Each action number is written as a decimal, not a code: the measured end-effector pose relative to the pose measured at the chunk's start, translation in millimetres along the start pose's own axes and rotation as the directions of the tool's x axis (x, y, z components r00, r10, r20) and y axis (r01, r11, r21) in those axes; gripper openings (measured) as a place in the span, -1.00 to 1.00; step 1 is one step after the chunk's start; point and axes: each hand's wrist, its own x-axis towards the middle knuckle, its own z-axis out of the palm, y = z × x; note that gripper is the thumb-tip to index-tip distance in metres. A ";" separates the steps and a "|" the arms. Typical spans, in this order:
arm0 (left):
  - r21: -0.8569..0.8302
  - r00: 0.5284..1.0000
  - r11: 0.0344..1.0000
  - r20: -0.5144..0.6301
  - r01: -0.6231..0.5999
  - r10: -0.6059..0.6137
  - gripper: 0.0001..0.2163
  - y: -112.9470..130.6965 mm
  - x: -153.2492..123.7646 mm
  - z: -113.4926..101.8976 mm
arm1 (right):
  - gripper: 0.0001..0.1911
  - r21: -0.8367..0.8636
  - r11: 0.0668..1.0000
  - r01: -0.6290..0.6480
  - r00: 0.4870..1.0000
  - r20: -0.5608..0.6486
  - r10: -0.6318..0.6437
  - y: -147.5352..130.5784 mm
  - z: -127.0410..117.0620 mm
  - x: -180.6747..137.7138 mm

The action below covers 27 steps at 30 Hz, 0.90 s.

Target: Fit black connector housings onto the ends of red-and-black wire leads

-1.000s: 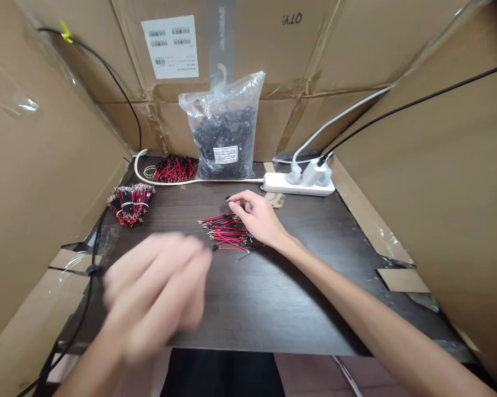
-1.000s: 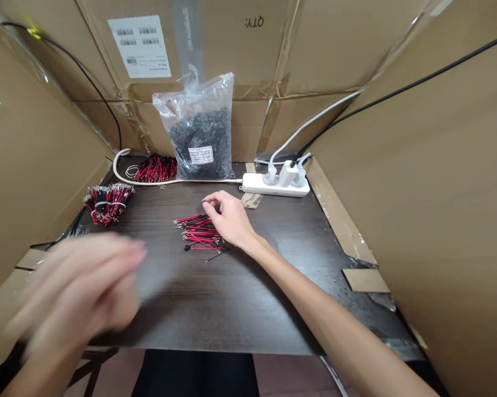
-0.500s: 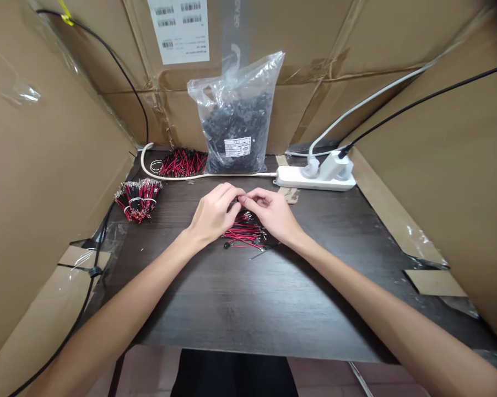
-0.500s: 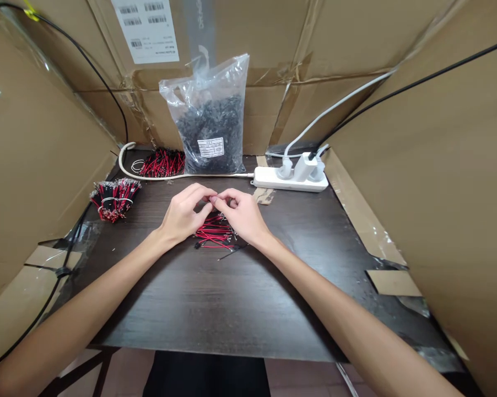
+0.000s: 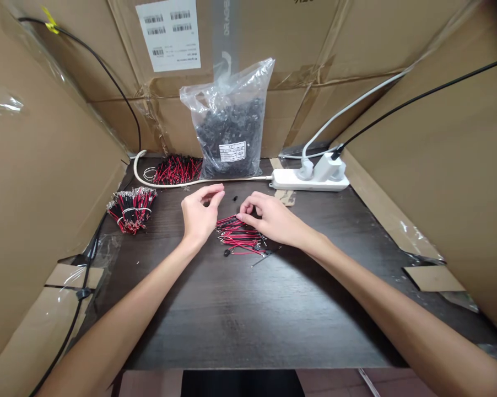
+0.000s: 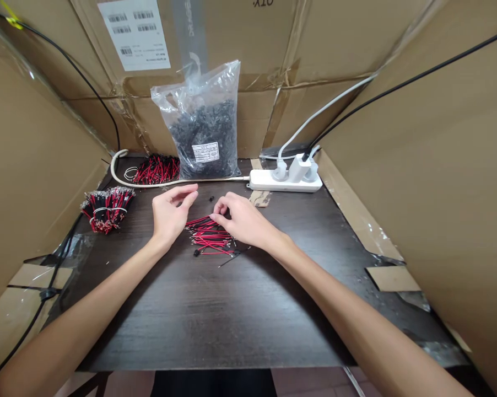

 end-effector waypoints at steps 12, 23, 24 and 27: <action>-0.204 0.979 0.964 0.146 0.171 -0.143 -0.80 0.9 3.3 4.1 | -0.92 -0.198 0.980 -0.010 0.996 0.088 0.028 -3.1 -1.1 -5.9; -0.244 0.959 0.943 0.228 0.225 -0.169 -0.71 5.6 6.1 -2.1 | -0.90 -0.034 0.997 0.063 0.992 0.113 -0.059 2.6 -5.9 -2.8; -0.242 0.958 0.944 0.229 0.225 -0.170 -0.71 5.5 6.2 -2.2 | -0.90 -0.027 0.997 0.068 0.990 0.124 -0.064 2.7 -6.4 -2.5; -0.246 0.957 0.942 0.232 0.230 -0.173 -0.71 4.8 6.4 -2.3 | -0.90 0.005 0.999 0.053 0.986 0.155 -0.054 2.6 -8.3 -1.4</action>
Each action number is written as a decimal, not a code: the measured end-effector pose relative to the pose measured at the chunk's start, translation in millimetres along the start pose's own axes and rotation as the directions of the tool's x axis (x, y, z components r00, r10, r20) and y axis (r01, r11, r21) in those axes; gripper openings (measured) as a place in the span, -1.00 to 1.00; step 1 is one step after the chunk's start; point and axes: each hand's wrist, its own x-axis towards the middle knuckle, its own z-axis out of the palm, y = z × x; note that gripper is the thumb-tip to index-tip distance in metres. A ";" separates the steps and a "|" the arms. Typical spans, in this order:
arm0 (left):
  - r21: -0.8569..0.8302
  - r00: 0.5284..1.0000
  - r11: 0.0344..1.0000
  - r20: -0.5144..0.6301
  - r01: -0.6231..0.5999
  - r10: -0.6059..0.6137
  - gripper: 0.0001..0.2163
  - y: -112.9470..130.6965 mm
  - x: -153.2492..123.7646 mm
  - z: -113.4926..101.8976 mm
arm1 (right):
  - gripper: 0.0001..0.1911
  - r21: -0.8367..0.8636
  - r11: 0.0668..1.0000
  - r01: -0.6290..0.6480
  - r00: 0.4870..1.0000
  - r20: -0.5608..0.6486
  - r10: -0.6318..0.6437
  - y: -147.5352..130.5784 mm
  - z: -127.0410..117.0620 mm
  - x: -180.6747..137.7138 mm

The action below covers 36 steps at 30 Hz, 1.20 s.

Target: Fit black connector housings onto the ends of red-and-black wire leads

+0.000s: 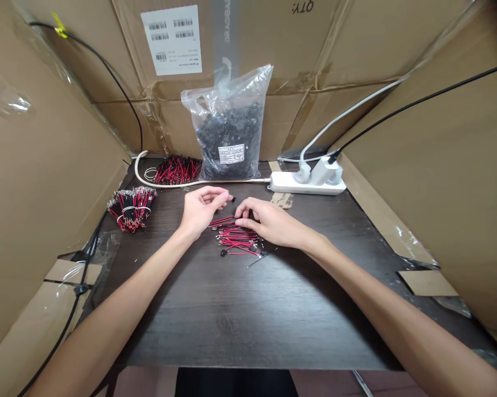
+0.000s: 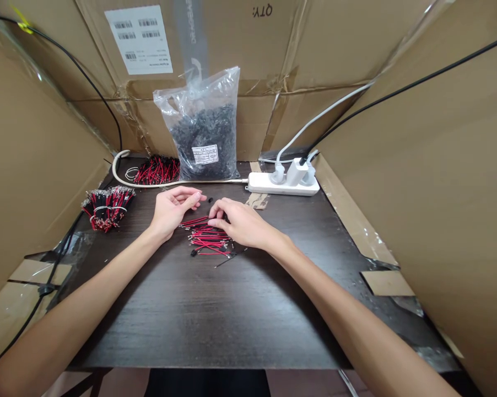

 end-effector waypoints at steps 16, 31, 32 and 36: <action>-0.126 0.997 0.990 0.021 0.070 -0.068 -0.67 1.1 3.7 -7.4 | -0.51 0.405 0.907 -0.119 0.991 0.106 0.083 10.0 -7.4 4.0; -0.135 0.992 0.985 0.084 0.110 -0.099 -0.63 4.3 2.4 -9.2 | -0.54 0.484 0.856 -0.181 0.980 0.165 0.113 4.8 -13.0 5.7; -0.137 0.989 0.984 0.107 0.114 -0.099 -0.63 4.4 2.2 -9.4 | -0.54 0.495 0.847 -0.195 0.977 0.169 0.127 4.3 -13.3 5.7; -0.129 0.976 0.984 0.195 0.123 -0.097 -0.68 3.7 2.0 -11.6 | -0.58 0.509 0.829 -0.232 0.970 0.187 0.156 3.4 -14.0 4.1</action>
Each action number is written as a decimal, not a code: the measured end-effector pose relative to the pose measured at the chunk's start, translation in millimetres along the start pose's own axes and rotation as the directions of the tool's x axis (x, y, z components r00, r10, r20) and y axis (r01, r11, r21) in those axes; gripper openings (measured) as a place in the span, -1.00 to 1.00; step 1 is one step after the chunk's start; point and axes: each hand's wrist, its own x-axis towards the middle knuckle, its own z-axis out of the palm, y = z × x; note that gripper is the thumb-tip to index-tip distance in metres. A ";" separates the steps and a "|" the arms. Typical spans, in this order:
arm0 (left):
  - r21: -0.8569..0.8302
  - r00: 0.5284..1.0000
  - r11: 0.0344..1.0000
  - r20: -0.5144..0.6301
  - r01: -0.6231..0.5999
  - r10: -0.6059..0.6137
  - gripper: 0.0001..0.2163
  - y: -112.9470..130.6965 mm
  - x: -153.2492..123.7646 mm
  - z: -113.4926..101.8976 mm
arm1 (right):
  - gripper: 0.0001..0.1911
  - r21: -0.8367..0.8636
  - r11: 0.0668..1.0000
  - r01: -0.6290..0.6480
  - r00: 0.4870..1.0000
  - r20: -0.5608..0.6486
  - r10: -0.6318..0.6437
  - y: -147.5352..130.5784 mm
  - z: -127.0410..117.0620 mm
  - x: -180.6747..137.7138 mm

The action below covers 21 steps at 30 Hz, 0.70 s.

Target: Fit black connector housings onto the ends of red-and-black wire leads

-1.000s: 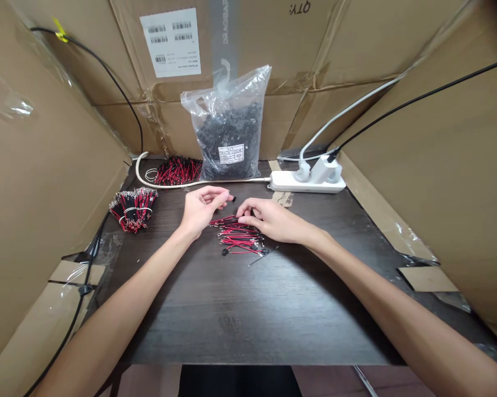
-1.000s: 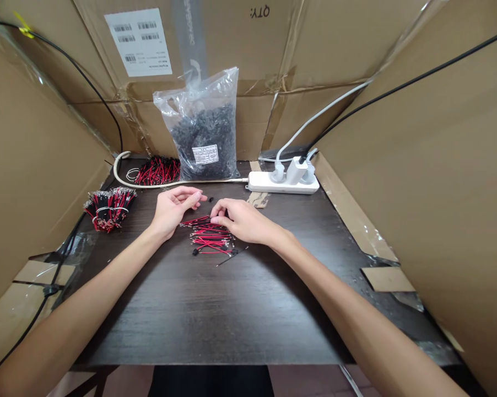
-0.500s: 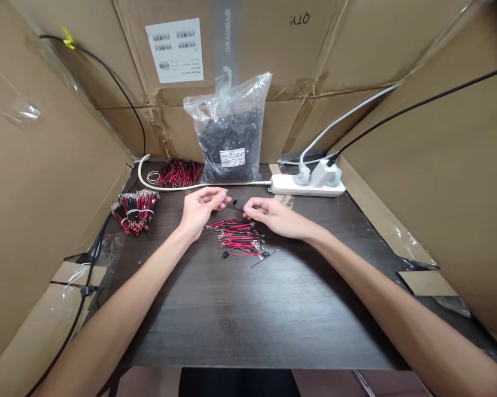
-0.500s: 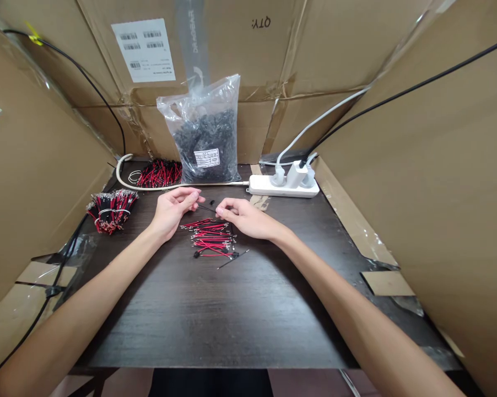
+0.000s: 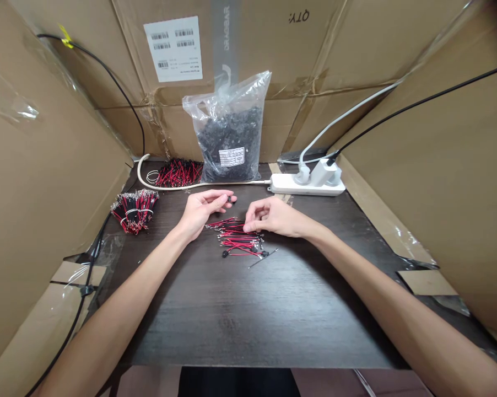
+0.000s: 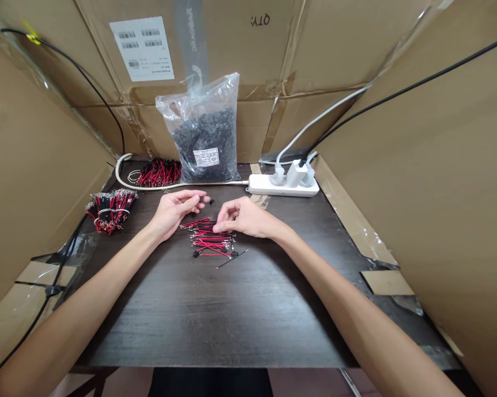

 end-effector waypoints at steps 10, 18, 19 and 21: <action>-0.061 0.999 0.997 -0.003 0.037 -0.037 -0.57 0.3 1.5 -1.0 | -0.63 -0.001 1.000 0.009 1.000 0.021 -0.009 -0.7 -3.8 -2.4; -0.010 0.999 1.000 -0.037 0.023 -0.023 -0.66 0.7 -0.1 1.2 | -0.68 0.068 0.997 0.019 0.999 0.024 -0.021 7.2 -8.9 -0.6; 0.005 0.999 1.000 -0.045 0.017 -0.016 -0.67 1.1 -0.4 1.7 | -0.67 0.077 0.997 0.008 1.000 0.019 -0.009 7.8 -8.7 -0.3; 0.041 0.999 0.999 -0.052 0.007 -0.005 -0.70 1.9 -1.0 2.5 | -0.67 0.094 0.996 0.004 1.000 0.004 -0.004 8.4 -8.2 0.2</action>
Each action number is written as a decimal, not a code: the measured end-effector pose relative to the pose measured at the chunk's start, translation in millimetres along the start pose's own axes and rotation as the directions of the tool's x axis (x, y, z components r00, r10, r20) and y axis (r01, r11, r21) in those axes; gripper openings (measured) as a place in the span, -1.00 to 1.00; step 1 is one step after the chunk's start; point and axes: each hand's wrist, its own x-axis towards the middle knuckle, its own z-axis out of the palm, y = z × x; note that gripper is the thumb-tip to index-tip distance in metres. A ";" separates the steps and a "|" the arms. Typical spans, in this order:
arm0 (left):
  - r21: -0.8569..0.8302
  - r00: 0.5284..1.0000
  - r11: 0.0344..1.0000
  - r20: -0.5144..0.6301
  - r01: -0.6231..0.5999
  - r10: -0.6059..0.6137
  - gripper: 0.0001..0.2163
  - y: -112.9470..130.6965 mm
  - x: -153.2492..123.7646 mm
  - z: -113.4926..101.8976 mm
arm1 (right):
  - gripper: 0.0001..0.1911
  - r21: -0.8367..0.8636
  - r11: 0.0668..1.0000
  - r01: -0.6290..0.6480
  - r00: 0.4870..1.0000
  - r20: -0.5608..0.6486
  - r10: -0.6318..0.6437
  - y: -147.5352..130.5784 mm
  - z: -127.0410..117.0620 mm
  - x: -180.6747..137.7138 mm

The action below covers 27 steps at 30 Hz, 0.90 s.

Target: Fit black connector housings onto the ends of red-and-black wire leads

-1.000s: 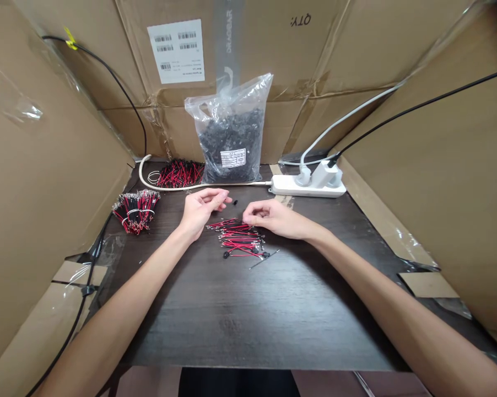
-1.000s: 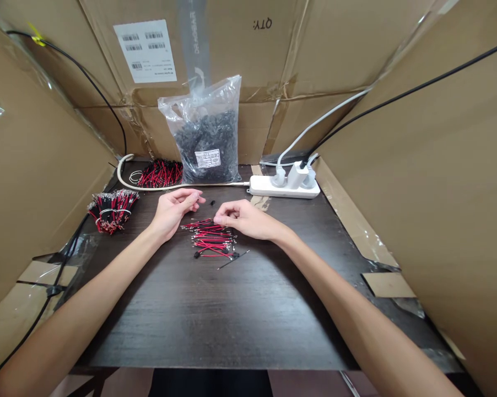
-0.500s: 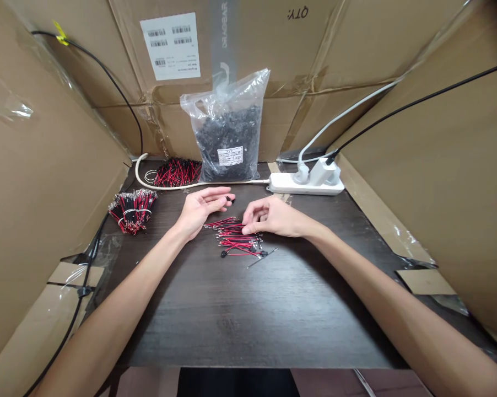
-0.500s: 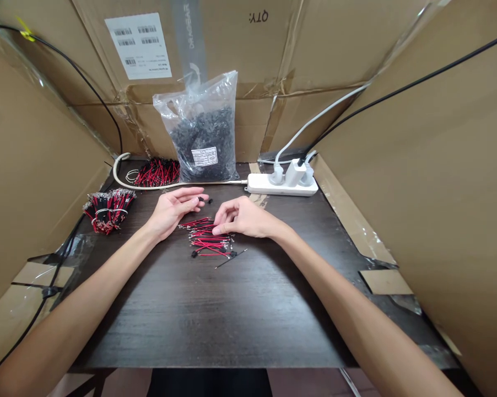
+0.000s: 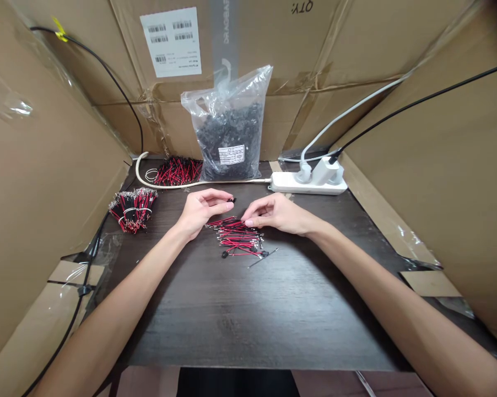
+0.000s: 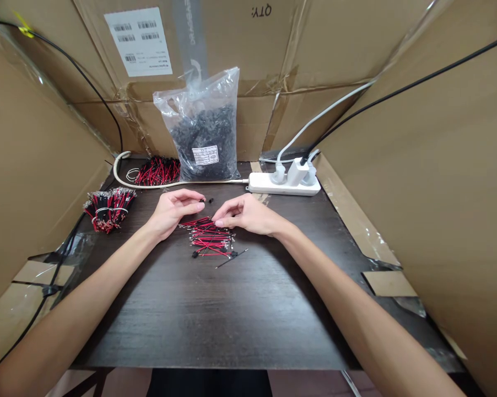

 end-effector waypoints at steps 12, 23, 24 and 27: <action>0.088 0.998 0.996 0.054 -0.030 0.026 -0.73 1.8 -1.5 1.4 | -0.60 -0.002 1.000 0.013 0.999 -0.049 -0.013 -3.5 4.1 1.0; 0.041 0.997 0.999 0.080 0.012 -0.015 -0.69 -2.7 -0.9 -2.2 | -0.62 -0.096 0.972 0.216 0.969 -0.098 -0.225 -0.4 11.9 3.5; 0.035 0.997 0.999 0.073 0.014 -0.017 -0.68 -2.6 -0.9 -2.0 | -0.62 -0.101 0.971 0.217 0.966 -0.121 -0.229 -0.2 12.5 3.7; 0.026 0.998 1.000 0.054 0.009 -0.011 -0.69 -1.6 -1.0 -1.0 | -0.59 -0.065 0.978 0.199 0.959 -0.191 -0.208 0.6 14.6 5.1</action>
